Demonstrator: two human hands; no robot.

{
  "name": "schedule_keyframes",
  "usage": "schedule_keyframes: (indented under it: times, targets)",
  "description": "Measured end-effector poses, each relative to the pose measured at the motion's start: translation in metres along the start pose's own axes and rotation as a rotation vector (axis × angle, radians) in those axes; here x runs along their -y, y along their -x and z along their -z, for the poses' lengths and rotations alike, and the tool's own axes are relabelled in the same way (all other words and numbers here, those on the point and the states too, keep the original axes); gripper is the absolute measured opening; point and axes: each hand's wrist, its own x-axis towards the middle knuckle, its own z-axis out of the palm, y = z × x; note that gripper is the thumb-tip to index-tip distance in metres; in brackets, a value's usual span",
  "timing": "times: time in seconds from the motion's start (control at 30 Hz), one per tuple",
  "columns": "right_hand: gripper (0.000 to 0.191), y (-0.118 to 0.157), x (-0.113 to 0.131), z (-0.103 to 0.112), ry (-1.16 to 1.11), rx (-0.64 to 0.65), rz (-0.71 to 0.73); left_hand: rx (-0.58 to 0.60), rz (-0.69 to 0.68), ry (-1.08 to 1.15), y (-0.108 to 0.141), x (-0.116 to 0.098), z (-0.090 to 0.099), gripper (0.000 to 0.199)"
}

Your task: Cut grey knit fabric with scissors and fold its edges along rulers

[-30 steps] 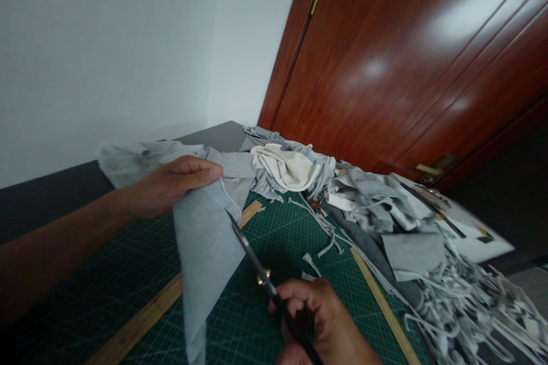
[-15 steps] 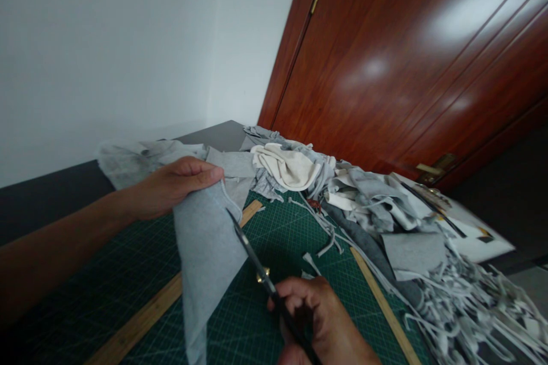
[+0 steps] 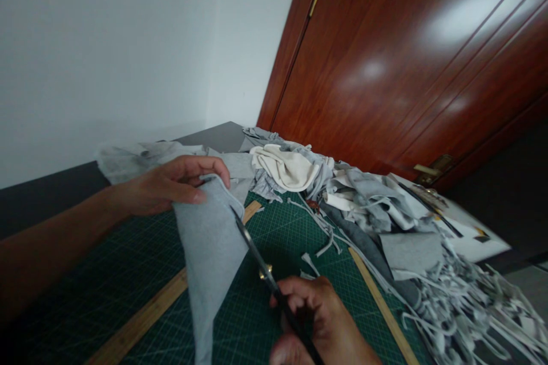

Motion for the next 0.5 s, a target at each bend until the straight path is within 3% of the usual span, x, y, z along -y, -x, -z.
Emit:
schedule_keyframes:
  times: [0.1, 0.2, 0.37, 0.5]
  targets:
    - [0.077, -0.0013, 0.0001, 0.0025, 0.015, 0.015, 0.000, 0.003, 0.024, 0.097, 0.0005, -0.0005, 0.0014, 0.041]
    - [0.078, -0.0032, 0.0016, 0.0053, 0.016, 0.025, 0.001, -0.074, 0.025, 0.147, -0.0004, 0.0006, 0.0029, 0.036]
    - [0.078, -0.0038, 0.0022, 0.0077, 0.000, 0.043, 0.009, -0.178, -0.003, 0.122, -0.0020, 0.0016, 0.0044, 0.023]
    - [0.080, -0.0027, 0.0015, 0.0093, 0.014, 0.038, 0.003, -0.211, -0.039, 0.057, -0.0033, 0.0018, 0.0012, 0.026]
